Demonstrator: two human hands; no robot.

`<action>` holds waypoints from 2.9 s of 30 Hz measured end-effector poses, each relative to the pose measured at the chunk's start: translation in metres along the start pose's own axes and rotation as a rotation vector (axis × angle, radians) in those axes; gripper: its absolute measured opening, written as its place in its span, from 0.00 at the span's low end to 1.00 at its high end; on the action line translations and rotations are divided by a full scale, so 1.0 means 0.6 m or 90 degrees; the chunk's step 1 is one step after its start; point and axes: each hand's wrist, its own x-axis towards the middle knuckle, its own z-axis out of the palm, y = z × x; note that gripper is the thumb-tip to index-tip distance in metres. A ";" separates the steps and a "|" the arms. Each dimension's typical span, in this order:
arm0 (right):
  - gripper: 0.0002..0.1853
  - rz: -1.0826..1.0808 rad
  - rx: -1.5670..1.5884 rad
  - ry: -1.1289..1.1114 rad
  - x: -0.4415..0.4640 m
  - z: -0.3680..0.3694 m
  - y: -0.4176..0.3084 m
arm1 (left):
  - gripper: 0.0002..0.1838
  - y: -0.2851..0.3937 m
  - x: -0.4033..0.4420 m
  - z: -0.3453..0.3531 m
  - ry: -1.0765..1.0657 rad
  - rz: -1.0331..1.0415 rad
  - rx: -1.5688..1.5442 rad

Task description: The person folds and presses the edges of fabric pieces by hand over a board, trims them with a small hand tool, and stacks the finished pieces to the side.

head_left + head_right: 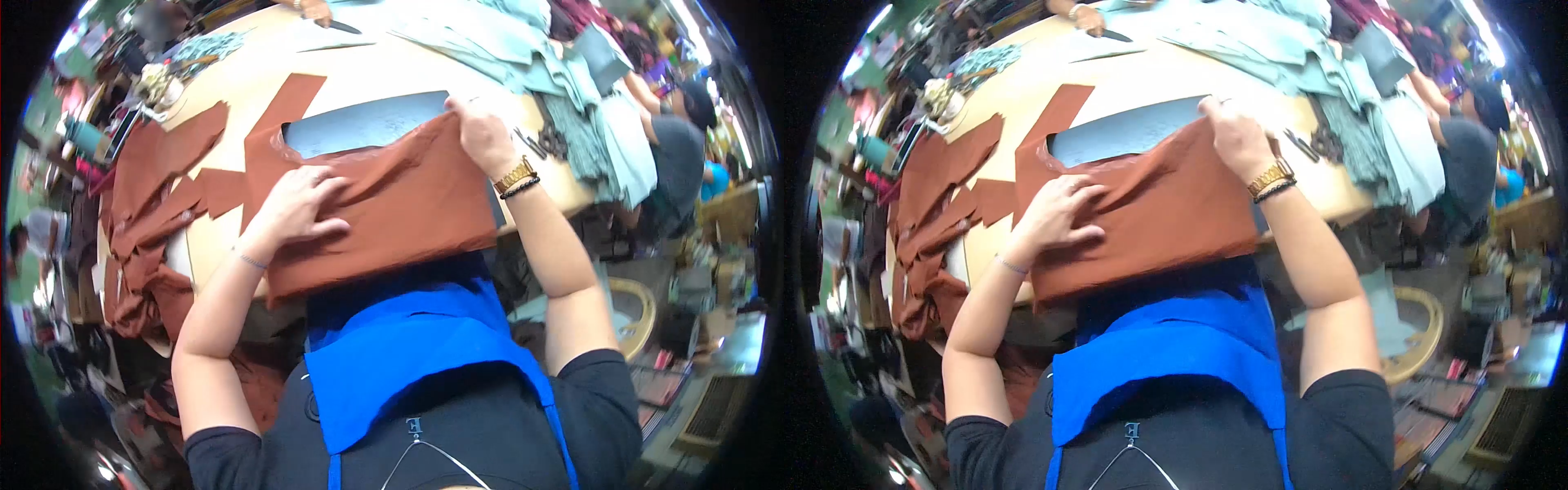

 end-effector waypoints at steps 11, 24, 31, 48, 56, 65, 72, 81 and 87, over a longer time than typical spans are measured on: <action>0.19 -0.061 0.178 -0.095 -0.031 0.061 -0.082 | 0.51 0.207 0.043 0.131 -0.008 -0.206 -0.093; 0.14 -0.167 0.153 -0.069 -0.052 0.095 -0.071 | 0.10 0.050 0.055 0.116 0.310 -0.147 -0.128; 0.32 -0.166 0.067 -0.232 -0.054 0.065 -0.093 | 0.09 0.054 0.049 0.118 0.313 -0.139 -0.110; 0.32 -0.251 0.090 -0.170 -0.074 0.070 -0.147 | 0.09 0.059 0.025 0.104 0.293 -0.150 -0.132; 0.41 -0.188 0.026 -0.345 -0.077 0.039 -0.182 | 0.09 0.056 -0.043 0.092 0.268 -0.124 -0.066; 0.40 -0.134 -0.091 -0.261 -0.062 0.038 -0.172 | 0.07 0.064 -0.043 0.085 0.250 -0.112 0.139; 0.27 -0.266 0.157 -0.199 -0.079 0.063 -0.222 | 0.09 0.053 -0.045 0.046 0.122 -0.216 -0.032; 0.26 -0.269 0.124 -0.330 -0.067 0.042 -0.237 | 0.06 0.036 -0.077 0.010 0.030 -0.266 -0.041; 0.29 -0.277 0.088 -0.366 -0.062 0.033 -0.249 | 0.04 0.030 -0.086 0.014 0.069 -0.302 -0.093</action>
